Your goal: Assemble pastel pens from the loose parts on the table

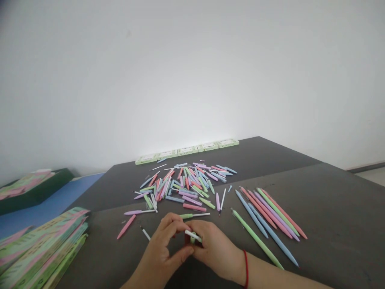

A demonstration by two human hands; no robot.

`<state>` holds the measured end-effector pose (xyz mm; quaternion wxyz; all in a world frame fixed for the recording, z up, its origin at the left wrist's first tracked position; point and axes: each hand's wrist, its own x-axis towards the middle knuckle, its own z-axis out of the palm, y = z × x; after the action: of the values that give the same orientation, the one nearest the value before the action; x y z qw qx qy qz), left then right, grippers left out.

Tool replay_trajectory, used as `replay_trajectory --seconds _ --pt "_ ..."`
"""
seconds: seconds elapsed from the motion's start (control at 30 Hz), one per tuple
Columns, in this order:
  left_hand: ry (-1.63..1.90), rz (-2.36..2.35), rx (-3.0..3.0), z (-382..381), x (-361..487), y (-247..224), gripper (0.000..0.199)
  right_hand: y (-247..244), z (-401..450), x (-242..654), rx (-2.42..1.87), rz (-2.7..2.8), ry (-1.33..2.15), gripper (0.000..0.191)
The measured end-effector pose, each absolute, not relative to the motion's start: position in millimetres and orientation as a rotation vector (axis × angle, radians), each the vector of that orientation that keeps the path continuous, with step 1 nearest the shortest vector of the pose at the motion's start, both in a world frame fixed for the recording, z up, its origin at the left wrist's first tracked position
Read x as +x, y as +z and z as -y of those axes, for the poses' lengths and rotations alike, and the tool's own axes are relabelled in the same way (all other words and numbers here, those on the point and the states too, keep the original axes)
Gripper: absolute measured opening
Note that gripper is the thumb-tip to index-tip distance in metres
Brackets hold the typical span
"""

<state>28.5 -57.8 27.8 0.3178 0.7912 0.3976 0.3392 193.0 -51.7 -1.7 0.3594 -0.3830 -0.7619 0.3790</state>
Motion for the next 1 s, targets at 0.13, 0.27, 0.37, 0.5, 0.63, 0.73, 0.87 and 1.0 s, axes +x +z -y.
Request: replay_trajectory --seconds 0.13,0.27,0.37,0.5,0.63,0.73,0.87,1.0 --pt "0.906 -1.044 2.147 60.8 29.5 26.7 0.013 1.8 54.8 190.5 -0.993 1.998 0.983 0.028" --pt "1.072 -0.905 1.979 61.6 26.2 24.0 0.008 7.6 58.1 190.9 -0.967 1.898 1.039 0.041" --pt "1.217 -0.816 1.592 60.5 26.7 20.0 0.007 8.8 58.9 194.1 -0.960 1.788 1.165 0.052" --pt "1.312 -0.649 1.209 55.4 29.2 10.8 0.011 9.4 58.3 196.1 -0.861 1.488 1.355 0.035" --pt "1.125 -0.680 1.311 53.4 29.0 2.6 0.013 16.5 57.9 191.9 -0.683 1.169 1.475 0.036" --pt "0.990 -0.701 1.426 54.8 30.8 2.0 0.019 21.2 58.5 186.6 -0.647 1.154 1.382 0.037" --pt "1.044 -0.737 1.437 56.3 36.4 4.1 0.023 21.7 59.8 177.4 -0.716 1.305 1.217 0.037" --pt "1.121 -0.719 1.364 55.3 39.7 0.3 0.033 23.5 61.8 166.3 -0.749 1.441 1.031 0.038"
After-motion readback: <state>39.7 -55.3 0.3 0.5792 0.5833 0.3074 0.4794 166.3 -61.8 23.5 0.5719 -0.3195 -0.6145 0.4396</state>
